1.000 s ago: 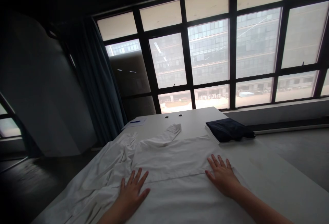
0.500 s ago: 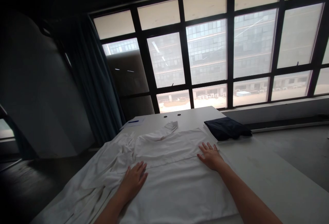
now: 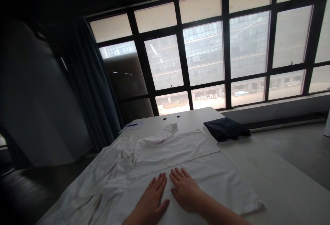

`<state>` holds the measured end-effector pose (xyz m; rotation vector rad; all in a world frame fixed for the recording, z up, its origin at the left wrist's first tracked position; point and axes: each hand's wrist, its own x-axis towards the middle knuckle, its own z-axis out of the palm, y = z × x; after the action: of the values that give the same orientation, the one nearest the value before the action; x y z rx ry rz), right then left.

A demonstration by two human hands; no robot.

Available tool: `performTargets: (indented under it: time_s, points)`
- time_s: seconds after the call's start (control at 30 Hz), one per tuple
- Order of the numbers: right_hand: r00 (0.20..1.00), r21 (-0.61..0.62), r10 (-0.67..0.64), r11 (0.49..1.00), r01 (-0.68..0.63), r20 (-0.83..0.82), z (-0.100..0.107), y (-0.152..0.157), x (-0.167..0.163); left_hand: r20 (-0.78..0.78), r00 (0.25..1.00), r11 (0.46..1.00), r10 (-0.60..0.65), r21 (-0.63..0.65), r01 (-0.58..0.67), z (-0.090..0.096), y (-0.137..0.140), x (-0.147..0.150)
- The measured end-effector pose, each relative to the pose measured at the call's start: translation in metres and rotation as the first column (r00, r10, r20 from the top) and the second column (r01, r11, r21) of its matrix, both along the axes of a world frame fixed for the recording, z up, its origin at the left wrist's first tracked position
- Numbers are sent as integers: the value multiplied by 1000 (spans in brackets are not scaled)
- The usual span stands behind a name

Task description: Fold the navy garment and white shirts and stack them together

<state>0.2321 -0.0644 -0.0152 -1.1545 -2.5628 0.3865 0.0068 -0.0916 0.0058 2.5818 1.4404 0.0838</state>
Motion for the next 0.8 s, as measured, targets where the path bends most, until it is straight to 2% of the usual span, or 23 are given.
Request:
performTargets:
  time_s: [0.13,0.27,0.37,0.43,0.57,0.8]
  points:
    - [993,11,-119,993,119,23,-3,13,68,-48,988,987,148,73,-145,-6,-6,-58]
    - [932,95,-345,937,335,114,-26,28,152,-81,942,933,326,189,-307,-22,-18,-115]
    - [862,155,-477,877,454,170,-47,32,207,-84,933,914,349,251,-319,-34,-23,-140]
    - [852,183,-495,865,467,168,-58,34,230,-81,939,914,336,269,-304,-38,-22,-147]
    - [849,203,-502,859,470,163,-65,41,240,-87,940,920,331,254,-300,-34,-10,-146]
    - [823,156,-524,852,500,222,-42,69,219,-30,939,923,341,199,-329,-11,20,-136]
